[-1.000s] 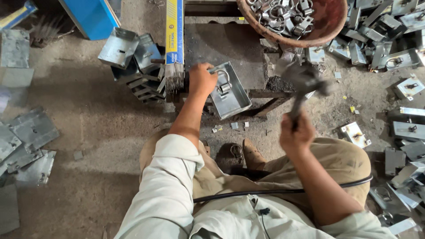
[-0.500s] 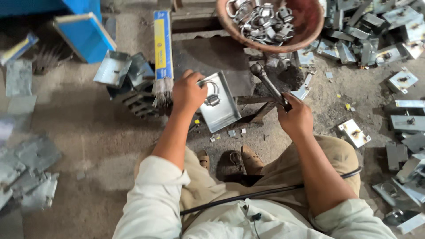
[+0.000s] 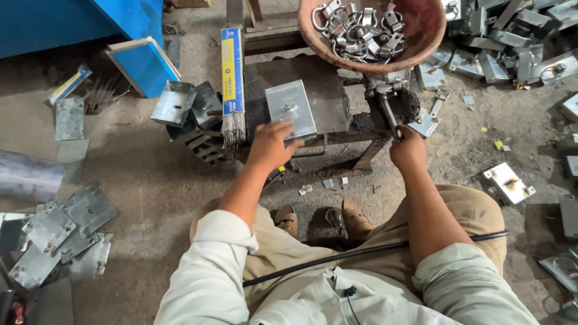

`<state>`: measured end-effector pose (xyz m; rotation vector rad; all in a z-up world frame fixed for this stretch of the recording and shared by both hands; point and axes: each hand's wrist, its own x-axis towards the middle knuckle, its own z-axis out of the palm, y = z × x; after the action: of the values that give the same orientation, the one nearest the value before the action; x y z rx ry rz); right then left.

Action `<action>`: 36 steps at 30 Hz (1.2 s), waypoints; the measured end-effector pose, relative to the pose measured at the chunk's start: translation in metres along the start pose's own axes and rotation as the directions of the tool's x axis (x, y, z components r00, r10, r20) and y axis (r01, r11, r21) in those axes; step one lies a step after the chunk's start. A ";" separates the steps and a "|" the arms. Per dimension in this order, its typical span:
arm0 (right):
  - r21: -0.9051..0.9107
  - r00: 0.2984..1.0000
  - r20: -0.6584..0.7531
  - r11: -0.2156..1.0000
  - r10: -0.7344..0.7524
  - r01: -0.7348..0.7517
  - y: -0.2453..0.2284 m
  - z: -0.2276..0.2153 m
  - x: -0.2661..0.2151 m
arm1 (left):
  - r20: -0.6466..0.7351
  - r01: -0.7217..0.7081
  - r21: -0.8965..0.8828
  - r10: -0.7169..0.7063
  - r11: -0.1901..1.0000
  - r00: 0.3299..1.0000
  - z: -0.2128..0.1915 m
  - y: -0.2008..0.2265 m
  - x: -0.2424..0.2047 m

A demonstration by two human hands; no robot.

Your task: The person sits on the floor in a workshop and welds small metal plates using a handheld welding torch. They repeatedly pick up a metal plate, place a metal ring on it, and weld the ring to the plate. The person then places the finished assembly on the floor and repeats the process with new parts.

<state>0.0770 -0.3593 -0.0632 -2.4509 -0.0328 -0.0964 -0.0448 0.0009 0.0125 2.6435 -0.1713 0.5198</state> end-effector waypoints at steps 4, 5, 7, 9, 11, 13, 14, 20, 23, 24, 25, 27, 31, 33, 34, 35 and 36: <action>-0.020 0.988 -0.033 0.988 -0.154 0.153 -0.017 -0.029 -0.008 | -0.216 0.144 -0.129 -0.170 0.981 0.962 0.022 -0.014 0.033; 0.025 0.989 -0.006 0.989 -0.146 0.146 -0.023 -0.045 -0.010 | -0.192 0.207 -0.111 -0.225 0.972 0.955 0.028 -0.020 0.044; 0.081 0.996 0.078 0.996 -0.033 0.027 -0.030 -0.086 -0.016 | -0.146 0.337 -0.078 -0.345 0.938 0.927 0.041 -0.031 0.062; 0.066 0.996 0.093 0.998 0.017 -0.023 -0.025 -0.128 -0.025 | -0.138 0.377 -0.267 -0.422 0.887 0.896 0.055 -0.044 0.074; -0.026 0.990 0.072 0.993 0.119 -0.117 0.000 -0.164 -0.034 | -0.191 0.353 -0.396 -0.452 0.848 0.872 0.066 -0.050 0.073; -0.190 0.993 -0.034 0.975 0.114 -0.118 0.050 -0.191 -0.043 | -0.307 0.267 -0.463 -0.436 0.845 0.846 0.074 -0.046 0.072; -0.290 0.992 -0.080 0.950 0.093 -0.112 0.081 -0.200 -0.047 | -0.341 0.257 -0.467 -0.440 0.846 0.831 0.074 -0.044 0.071; -0.300 0.743 0.201 0.762 0.639 -0.574 0.227 -0.176 -0.108 | -0.527 0.204 -0.381 -0.393 0.902 0.753 0.067 -0.040 0.071; 0.424 0.628 0.586 0.466 0.513 -0.776 0.239 -0.153 -0.138 | -0.527 0.186 -0.390 -0.384 0.902 0.759 0.071 -0.046 0.075; 0.456 0.643 0.557 0.454 0.525 -0.766 0.240 -0.155 -0.133 | -0.510 0.179 -0.424 -0.397 0.888 0.763 0.071 -0.049 0.074; 0.487 0.657 0.528 0.443 0.538 -0.753 0.241 -0.158 -0.125 | -0.492 0.173 -0.458 -0.410 0.872 0.768 0.072 -0.050 0.072; 0.560 0.682 0.470 0.408 0.560 -0.721 0.239 -0.153 -0.113 | -0.486 0.168 -0.455 -0.402 0.874 0.776 0.073 -0.049 0.069; 0.725 0.768 0.313 0.381 0.559 -0.573 0.231 -0.152 -0.084 | -0.524 0.148 -0.384 -0.347 0.911 0.778 0.074 -0.049 0.075; 0.816 0.828 0.220 0.369 0.515 -0.446 0.220 -0.164 -0.059 | -0.509 0.173 -0.403 -0.376 0.899 0.774 0.076 -0.047 0.073; 0.861 0.859 0.172 0.351 0.482 -0.369 0.206 -0.169 -0.047 | -0.501 0.185 -0.410 -0.390 0.893 0.773 0.075 -0.046 0.072; 0.899 0.887 0.130 0.324 0.444 -0.294 0.187 -0.175 -0.034 | -0.481 0.194 -0.435 -0.409 0.879 0.776 0.074 -0.045 0.072; 0.930 0.912 0.090 0.294 0.401 -0.222 0.163 -0.182 -0.023 | -0.460 0.202 -0.458 -0.425 0.866 0.779 0.073 -0.044 0.072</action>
<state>0.0507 -0.6008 -0.0283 -1.2045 0.3829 -0.0684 0.0547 0.0058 -0.0380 1.9771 0.3258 0.9857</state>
